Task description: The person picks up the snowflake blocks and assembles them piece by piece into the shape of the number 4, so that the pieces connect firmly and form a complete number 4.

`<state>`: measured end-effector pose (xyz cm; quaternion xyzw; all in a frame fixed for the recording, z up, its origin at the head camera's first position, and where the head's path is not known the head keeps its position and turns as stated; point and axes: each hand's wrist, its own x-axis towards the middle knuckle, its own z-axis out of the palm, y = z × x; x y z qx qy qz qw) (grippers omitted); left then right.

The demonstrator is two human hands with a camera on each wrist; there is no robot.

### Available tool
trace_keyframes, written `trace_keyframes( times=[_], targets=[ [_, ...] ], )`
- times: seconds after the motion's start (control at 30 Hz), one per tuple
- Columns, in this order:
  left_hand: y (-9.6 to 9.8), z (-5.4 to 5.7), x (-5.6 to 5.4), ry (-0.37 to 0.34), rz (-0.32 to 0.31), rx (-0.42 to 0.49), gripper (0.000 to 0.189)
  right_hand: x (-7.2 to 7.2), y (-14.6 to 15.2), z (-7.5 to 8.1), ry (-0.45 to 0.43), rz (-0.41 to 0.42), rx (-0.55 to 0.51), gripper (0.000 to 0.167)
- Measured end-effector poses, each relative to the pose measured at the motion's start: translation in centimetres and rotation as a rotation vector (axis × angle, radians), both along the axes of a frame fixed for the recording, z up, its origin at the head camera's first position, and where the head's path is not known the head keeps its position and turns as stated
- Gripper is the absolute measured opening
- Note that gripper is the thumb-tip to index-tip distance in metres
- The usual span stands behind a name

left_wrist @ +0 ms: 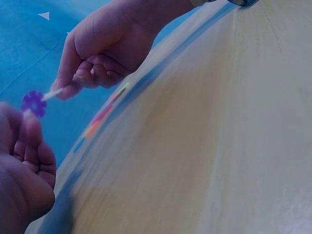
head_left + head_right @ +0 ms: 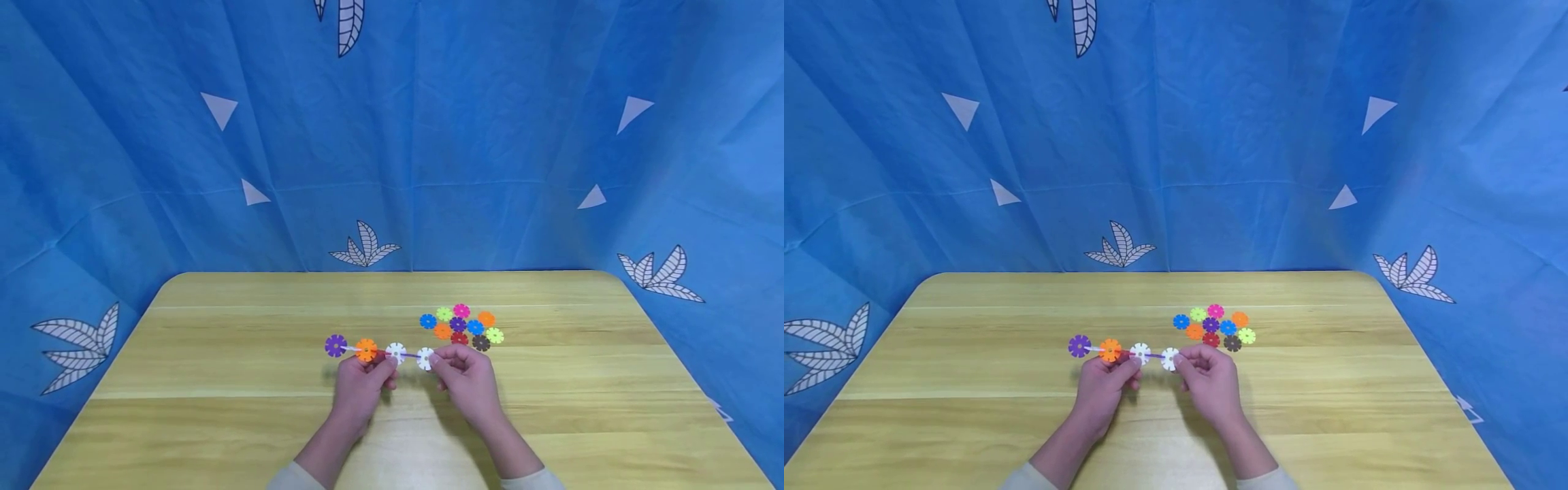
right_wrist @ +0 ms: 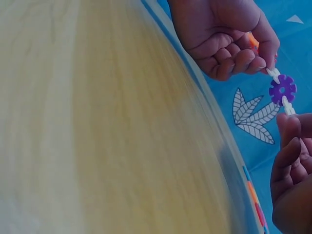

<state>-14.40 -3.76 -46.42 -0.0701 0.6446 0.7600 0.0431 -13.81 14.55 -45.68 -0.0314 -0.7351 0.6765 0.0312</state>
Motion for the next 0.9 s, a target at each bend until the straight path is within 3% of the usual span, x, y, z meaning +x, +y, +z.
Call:
trace_keyframes(
  times=[0.5,0.9],
  targets=[
    [0.08,-0.3,0.16,0.007,-0.024,-0.014,0.016,0.16,-0.16,-0.01,0.033,0.001,-0.03,0.004],
    [0.41,0.15,0.23,-0.042,-0.005,0.03,0.023,0.05,-0.47,-0.01,-0.024,-0.02,-0.127,0.023]
  ],
)
